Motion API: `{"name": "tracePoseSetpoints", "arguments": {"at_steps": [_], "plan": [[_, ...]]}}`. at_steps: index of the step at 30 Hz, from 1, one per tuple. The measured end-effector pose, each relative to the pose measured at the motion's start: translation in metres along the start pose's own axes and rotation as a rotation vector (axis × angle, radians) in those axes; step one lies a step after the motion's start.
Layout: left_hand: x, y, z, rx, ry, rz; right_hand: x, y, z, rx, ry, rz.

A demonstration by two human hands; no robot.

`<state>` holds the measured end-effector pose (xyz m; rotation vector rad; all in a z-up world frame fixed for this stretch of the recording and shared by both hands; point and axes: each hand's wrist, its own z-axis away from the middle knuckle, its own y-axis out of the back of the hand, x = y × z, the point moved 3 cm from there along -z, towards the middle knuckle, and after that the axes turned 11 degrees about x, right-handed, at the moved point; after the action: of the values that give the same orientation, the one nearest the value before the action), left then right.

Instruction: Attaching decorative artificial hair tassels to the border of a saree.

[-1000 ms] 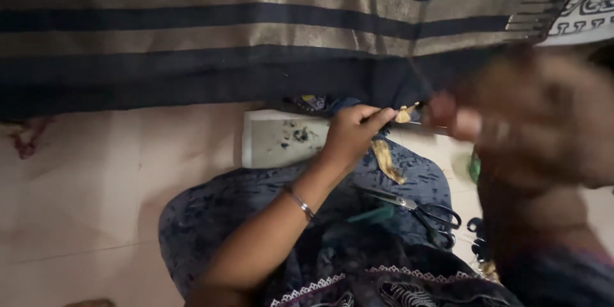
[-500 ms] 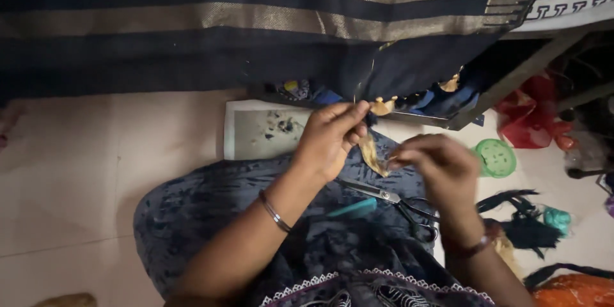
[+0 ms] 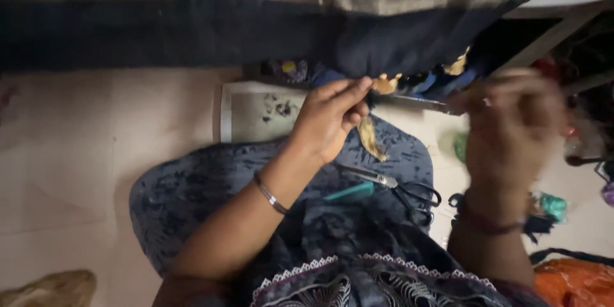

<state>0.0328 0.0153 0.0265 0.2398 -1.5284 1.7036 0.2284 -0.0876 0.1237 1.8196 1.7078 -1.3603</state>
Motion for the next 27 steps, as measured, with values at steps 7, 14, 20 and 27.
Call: {"name": "tracePoseSetpoints", "arguments": {"at_steps": [7,14,20,27], "plan": [[0.01,-0.006,0.012,-0.043,0.007,-0.011,0.038,-0.06,0.04,-0.088,-0.205,0.397],[0.008,-0.004,0.009,-0.06,-0.047,-0.024,0.046,-0.062,0.048,-0.09,-0.247,0.332],[0.012,-0.003,0.008,-0.057,-0.075,-0.06,0.042,-0.049,0.046,-0.068,-0.317,0.409],[0.05,-0.008,0.012,0.027,-0.428,-0.803,0.011,-0.06,0.009,-0.468,-0.086,0.982]]}}
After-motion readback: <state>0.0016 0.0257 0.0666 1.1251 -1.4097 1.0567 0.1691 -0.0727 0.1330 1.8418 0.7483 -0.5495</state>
